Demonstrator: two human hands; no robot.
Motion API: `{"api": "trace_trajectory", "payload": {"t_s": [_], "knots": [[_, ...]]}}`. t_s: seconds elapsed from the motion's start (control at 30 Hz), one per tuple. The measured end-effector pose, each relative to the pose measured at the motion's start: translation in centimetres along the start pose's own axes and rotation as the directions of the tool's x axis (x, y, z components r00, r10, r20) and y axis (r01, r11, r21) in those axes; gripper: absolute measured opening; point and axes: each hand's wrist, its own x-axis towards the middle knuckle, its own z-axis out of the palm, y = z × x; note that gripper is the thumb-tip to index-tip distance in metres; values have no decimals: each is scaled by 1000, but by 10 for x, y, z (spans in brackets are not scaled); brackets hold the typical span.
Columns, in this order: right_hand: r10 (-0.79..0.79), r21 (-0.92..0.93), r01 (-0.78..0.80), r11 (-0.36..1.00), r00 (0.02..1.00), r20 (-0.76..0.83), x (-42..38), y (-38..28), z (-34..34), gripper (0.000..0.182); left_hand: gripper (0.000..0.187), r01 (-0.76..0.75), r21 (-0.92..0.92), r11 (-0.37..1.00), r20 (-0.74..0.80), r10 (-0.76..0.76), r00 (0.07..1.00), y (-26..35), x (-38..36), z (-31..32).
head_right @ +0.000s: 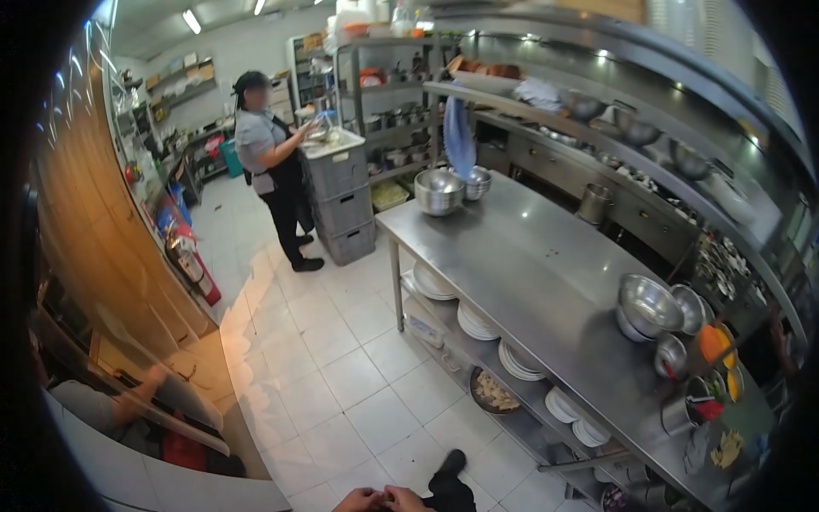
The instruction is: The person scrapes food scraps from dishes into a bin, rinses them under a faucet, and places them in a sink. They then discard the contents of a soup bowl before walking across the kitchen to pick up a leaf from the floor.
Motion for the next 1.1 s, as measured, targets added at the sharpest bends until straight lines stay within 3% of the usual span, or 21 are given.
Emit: {"api": "trace_trajectory", "payload": {"t_s": [0.07,0.13,0.2,0.27,0.33,0.4,0.47,0.53,0.7,0.8,0.93,1.03,1.1], "knots": [[68,176,-33,984,978,-196,-14,26,8,28,20,-139,104,985,162,121,979,23,0,2],[11,162,16,987,986,-164,-44,-1,-34,25,18,-186,62,980,185,172,968,31,-7,17],[-10,211,66,975,967,-256,-67,-22,-51,23,17,-189,-209,959,224,235,946,59,-43,30],[19,155,14,988,977,-211,-91,-56,-80,24,15,-339,-193,921,151,369,917,74,-67,40],[15,482,127,867,960,-279,-110,-67,-90,21,17,-393,-222,892,47,412,910,88,-93,52],[-2,623,145,768,975,-224,-126,-63,-104,18,17,-473,-164,865,-54,471,880,106,-124,65],[77,590,-9,807,993,-90,-150,-84,-134,16,15,-511,-243,824,-77,509,857,118,-151,86],[12,649,50,759,996,-90,-170,-80,-148,15,14,-587,-193,786,-145,569,809,142,-194,110],[-19,696,81,713,995,-97,-221,-101,-185,17,14,-603,-401,689,-86,628,774,150,-232,147],[18,714,77,696,992,-125,-240,-112,-197,16,14,-599,-372,709,-81,618,782,157,-252,156],[-63,667,167,726,982,-177,-254,-130,-217,18,13,-649,-253,717,-50,661,749,183,-271,155],[24,713,117,691,983,-185,-260,-142,-231,15,14,-664,-297,686,-9,694,720,208,-274,153],[-23,695,104,712,992,-125,-266,-150,-237,14,14,-668,-285,688,43,705,708,221,-272,150]]}}
